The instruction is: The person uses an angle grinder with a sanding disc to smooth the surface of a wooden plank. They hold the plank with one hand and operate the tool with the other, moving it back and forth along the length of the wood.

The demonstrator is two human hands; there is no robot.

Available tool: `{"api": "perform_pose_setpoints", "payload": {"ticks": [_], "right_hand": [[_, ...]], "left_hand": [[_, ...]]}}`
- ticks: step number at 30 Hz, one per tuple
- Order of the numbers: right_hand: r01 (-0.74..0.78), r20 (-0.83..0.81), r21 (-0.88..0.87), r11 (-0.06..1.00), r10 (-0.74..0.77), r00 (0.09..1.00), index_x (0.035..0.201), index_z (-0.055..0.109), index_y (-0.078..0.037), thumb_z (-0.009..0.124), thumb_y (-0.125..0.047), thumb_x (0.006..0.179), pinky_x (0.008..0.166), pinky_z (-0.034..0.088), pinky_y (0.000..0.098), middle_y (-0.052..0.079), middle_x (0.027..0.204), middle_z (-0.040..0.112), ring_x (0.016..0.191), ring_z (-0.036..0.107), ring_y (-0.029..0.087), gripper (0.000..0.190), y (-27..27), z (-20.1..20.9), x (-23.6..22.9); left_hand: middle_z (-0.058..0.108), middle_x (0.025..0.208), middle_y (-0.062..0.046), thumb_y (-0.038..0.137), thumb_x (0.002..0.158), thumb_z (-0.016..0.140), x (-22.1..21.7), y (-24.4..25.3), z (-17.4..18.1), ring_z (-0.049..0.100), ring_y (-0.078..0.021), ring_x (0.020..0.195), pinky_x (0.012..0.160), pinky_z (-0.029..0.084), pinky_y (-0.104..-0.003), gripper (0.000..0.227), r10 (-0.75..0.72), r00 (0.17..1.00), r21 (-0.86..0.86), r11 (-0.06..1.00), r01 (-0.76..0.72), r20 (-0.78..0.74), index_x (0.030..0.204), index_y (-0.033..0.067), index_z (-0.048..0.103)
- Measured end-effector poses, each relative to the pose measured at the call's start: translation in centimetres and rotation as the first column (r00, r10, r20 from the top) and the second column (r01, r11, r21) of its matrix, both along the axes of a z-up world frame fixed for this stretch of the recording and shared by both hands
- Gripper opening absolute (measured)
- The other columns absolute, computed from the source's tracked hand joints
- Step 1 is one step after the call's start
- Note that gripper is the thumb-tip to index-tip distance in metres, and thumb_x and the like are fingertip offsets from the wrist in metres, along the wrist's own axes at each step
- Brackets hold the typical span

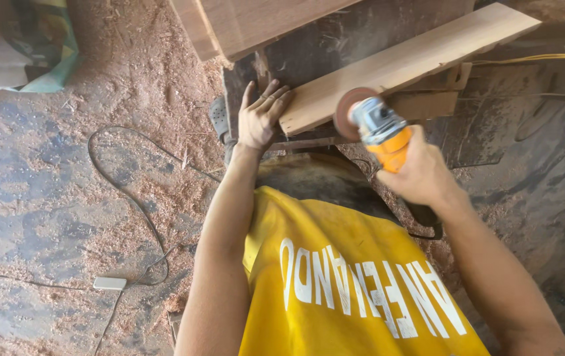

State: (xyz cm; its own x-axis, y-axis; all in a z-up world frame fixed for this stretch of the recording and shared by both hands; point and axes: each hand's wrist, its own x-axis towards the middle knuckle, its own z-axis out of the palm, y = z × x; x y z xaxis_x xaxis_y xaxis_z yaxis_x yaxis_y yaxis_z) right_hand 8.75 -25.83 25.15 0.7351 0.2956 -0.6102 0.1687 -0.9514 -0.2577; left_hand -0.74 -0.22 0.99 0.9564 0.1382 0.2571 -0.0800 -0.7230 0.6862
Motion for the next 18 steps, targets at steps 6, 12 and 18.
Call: {"api": "perform_pose_setpoints", "payload": {"ticks": [6, 12, 18], "right_hand": [[0.142, 0.167, -0.020, 0.990, -0.137, 0.976, 0.127, 0.048, 0.004, 0.089, -0.027, 0.066, 0.090, 0.055, 0.0506, 0.030, 0.110, 0.069, 0.107, 0.067, 0.047, 0.080, -10.4, -2.2, 6.3], [0.289, 0.287, 0.084, 0.954, -0.301, 0.910, 0.129, 0.050, 0.004, 0.094, -0.021, 0.064, 0.087, 0.057, 0.0426, 0.022, 0.115, 0.068, 0.103, 0.070, 0.033, 0.082, -19.1, -4.2, 14.5], [0.578, 0.164, 0.356, 0.735, -0.657, 0.736, 0.129, 0.055, -0.002, 0.085, -0.003, 0.067, 0.071, 0.062, 0.0367, 0.009, 0.111, 0.070, 0.091, 0.073, 0.022, 0.068, -24.0, -6.4, 22.2]], "left_hand": [[0.073, 0.131, -0.006, -0.008, 0.090, 0.051, 0.0, -0.2, 1.3, 0.063, -0.0245, 0.133, 0.118, 0.037, -0.059, 0.047, 0.024, 0.999, -0.016, 1.000, -0.025, -0.044, 0.126, 0.0132, 0.073], [0.073, 0.132, -0.008, -0.007, 0.093, 0.049, 0.3, -0.4, 1.6, 0.064, -0.0255, 0.133, 0.119, 0.037, -0.061, 0.044, 0.001, 0.999, 0.030, 1.000, 0.000, -0.047, 0.126, 0.0106, 0.073], [0.072, 0.135, -0.007, -0.005, 0.097, 0.051, 0.1, -1.1, 1.7, 0.063, -0.0253, 0.136, 0.122, 0.033, -0.062, 0.042, 0.035, 0.994, 0.078, 0.997, -0.027, -0.101, 0.129, 0.0115, 0.072]]}}
